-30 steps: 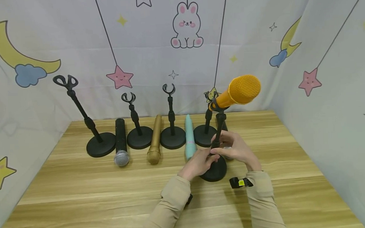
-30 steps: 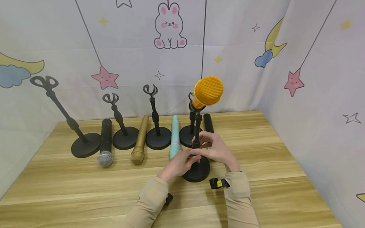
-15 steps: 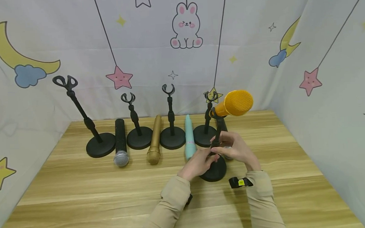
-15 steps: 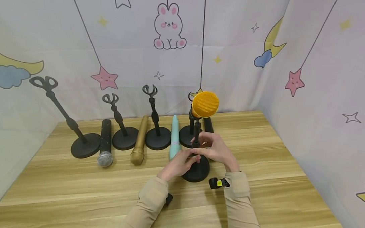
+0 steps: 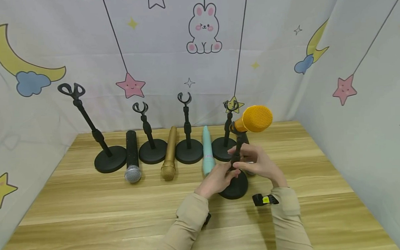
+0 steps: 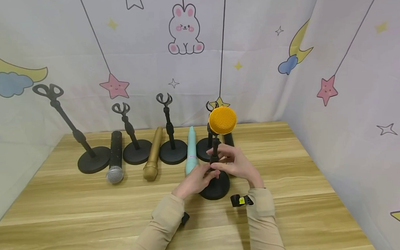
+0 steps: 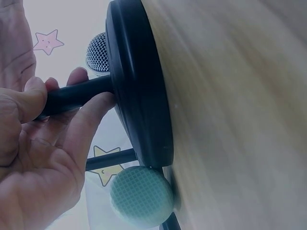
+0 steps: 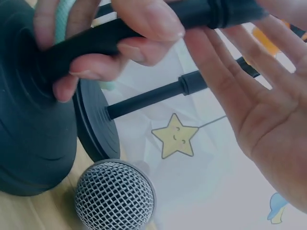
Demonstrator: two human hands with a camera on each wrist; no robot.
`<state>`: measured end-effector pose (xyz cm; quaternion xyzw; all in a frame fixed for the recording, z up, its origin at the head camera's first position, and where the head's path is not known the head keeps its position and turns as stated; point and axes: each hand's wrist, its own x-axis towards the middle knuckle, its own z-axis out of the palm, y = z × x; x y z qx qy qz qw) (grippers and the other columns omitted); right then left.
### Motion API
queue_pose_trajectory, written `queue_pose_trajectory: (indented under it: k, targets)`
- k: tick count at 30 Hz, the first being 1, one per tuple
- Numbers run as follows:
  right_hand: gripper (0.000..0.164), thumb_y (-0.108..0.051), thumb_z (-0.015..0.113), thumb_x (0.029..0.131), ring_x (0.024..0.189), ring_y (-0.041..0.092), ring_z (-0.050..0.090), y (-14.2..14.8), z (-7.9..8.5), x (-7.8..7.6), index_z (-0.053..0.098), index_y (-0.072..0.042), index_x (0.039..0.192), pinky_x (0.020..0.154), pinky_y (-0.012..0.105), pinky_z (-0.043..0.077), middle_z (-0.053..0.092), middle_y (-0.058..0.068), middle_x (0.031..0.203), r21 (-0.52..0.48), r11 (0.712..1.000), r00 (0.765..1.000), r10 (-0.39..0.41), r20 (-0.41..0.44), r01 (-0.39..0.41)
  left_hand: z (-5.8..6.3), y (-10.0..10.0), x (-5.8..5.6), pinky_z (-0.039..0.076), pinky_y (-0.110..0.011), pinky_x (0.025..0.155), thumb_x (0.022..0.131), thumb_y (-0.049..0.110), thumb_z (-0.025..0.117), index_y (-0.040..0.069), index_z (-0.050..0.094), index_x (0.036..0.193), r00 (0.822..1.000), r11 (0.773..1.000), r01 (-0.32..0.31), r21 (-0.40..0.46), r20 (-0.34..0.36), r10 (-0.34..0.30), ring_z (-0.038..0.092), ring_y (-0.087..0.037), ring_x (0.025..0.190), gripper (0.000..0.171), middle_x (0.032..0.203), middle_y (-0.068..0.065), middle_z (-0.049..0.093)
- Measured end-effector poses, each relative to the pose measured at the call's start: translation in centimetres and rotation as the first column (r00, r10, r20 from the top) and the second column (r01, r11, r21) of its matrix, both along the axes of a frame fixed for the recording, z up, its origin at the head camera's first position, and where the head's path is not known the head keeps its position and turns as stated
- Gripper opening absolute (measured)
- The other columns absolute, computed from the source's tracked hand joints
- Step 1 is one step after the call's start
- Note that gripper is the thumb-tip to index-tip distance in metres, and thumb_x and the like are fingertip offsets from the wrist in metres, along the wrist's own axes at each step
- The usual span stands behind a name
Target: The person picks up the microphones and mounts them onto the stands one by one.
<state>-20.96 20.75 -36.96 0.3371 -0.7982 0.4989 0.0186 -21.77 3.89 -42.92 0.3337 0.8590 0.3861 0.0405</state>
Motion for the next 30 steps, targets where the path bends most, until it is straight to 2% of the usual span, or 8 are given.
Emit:
queue_pose_trajectory:
  k: [3, 8, 10, 12, 15, 19, 23, 30]
  targets:
    - [0.028, 0.005, 0.061, 0.079, 0.083, 0.020, 0.063, 0.1, 0.2, 0.1, 0.059, 0.003, 0.107, 0.072, 0.034, 0.053, 0.062, 0.020, 0.103, 0.024, 1.000, 1.000, 0.019, 0.000, -0.019, 0.0, 0.0, 0.0, 0.043, -0.016, 0.061, 0.092, 0.027, 0.046, 0.014, 0.059, 0.097, 1.000, 1.000, -0.004, 0.015, 0.000, 0.004, 0.058, -0.007, 0.070, 0.019, 0.085, -0.001, 0.066]
    - [0.022, -0.005, 0.068, 0.077, 0.074, 0.009, 0.063, -0.2, 0.2, 0.3, 0.060, -0.003, 0.097, 0.067, 0.034, 0.053, 0.066, 0.014, 0.087, 0.066, 0.993, 0.995, -0.097, 0.004, 0.097, 0.0, 0.0, 0.0, 0.043, -0.015, 0.060, 0.093, 0.027, 0.046, 0.014, 0.059, 0.097, 1.000, 1.000, -0.002, 0.000, -0.004, 0.002, 0.057, -0.005, 0.069, 0.019, 0.085, 0.001, 0.065]
    - [0.022, -0.007, 0.070, 0.075, 0.071, 0.012, 0.063, -0.3, 0.2, 0.3, 0.059, -0.005, 0.094, 0.067, 0.035, 0.052, 0.065, 0.012, 0.082, 0.067, 0.989, 0.992, -0.129, 0.009, 0.128, 0.0, 0.0, 0.0, 0.043, -0.015, 0.060, 0.093, 0.028, 0.045, 0.015, 0.059, 0.096, 1.000, 1.000, -0.001, -0.007, -0.012, 0.001, 0.056, -0.004, 0.069, 0.019, 0.084, 0.001, 0.065]
    - [0.024, -0.008, 0.071, 0.075, 0.072, 0.017, 0.063, -0.2, -0.2, 0.0, 0.059, -0.007, 0.096, 0.068, 0.036, 0.052, 0.065, 0.010, 0.083, 0.057, 0.991, 0.992, -0.125, 0.011, 0.125, 0.0, 0.0, 0.0, 0.043, -0.015, 0.060, 0.093, 0.028, 0.044, 0.015, 0.059, 0.096, 1.000, 1.000, -0.002, -0.007, -0.013, 0.002, 0.057, -0.004, 0.069, 0.020, 0.085, 0.001, 0.065]
    - [0.026, -0.007, 0.067, 0.078, 0.077, 0.019, 0.063, 0.2, -0.8, -0.5, 0.060, -0.008, 0.103, 0.069, 0.035, 0.053, 0.065, 0.011, 0.095, 0.028, 0.998, 0.998, -0.064, 0.010, 0.064, 0.0, 0.0, 0.0, 0.042, -0.015, 0.059, 0.093, 0.028, 0.044, 0.016, 0.059, 0.096, 1.000, 1.000, 0.000, -0.002, -0.013, 0.000, 0.057, -0.005, 0.068, 0.020, 0.085, -0.001, 0.066]
    - [0.027, -0.001, 0.062, 0.081, 0.083, 0.010, 0.062, 0.3, -0.4, -0.2, 0.059, -0.001, 0.108, 0.070, 0.031, 0.053, 0.063, 0.016, 0.105, 0.014, 1.000, 1.000, 0.005, 0.015, -0.005, 0.0, 0.0, -0.1, 0.041, -0.014, 0.058, 0.094, 0.026, 0.044, 0.014, 0.059, 0.098, 1.000, 1.000, 0.006, 0.005, -0.012, -0.006, 0.057, -0.006, 0.068, 0.020, 0.085, -0.001, 0.066]
    - [0.023, 0.000, 0.063, 0.080, 0.081, 0.007, 0.062, 0.0, 0.1, 0.2, 0.060, 0.002, 0.103, 0.068, 0.029, 0.053, 0.064, 0.018, 0.097, 0.028, 0.999, 1.000, -0.025, -0.005, 0.025, 0.0, 0.0, -0.1, 0.041, -0.014, 0.057, 0.094, 0.027, 0.044, 0.016, 0.059, 0.098, 1.000, 1.000, 0.002, 0.002, -0.018, -0.002, 0.056, -0.004, 0.066, 0.019, 0.085, 0.001, 0.065]
    - [0.021, -0.011, 0.068, 0.078, 0.077, 0.016, 0.063, 0.4, -1.8, -0.9, 0.060, -0.010, 0.098, 0.068, 0.028, 0.053, 0.065, 0.007, 0.087, 0.046, 0.992, 0.992, -0.114, -0.052, 0.116, 0.0, 0.0, 0.1, 0.044, -0.015, 0.061, 0.092, 0.030, 0.046, 0.016, 0.061, 0.095, 1.000, 1.000, -0.025, 0.010, 0.001, 0.025, 0.059, -0.005, 0.070, 0.021, 0.084, 0.001, 0.067]
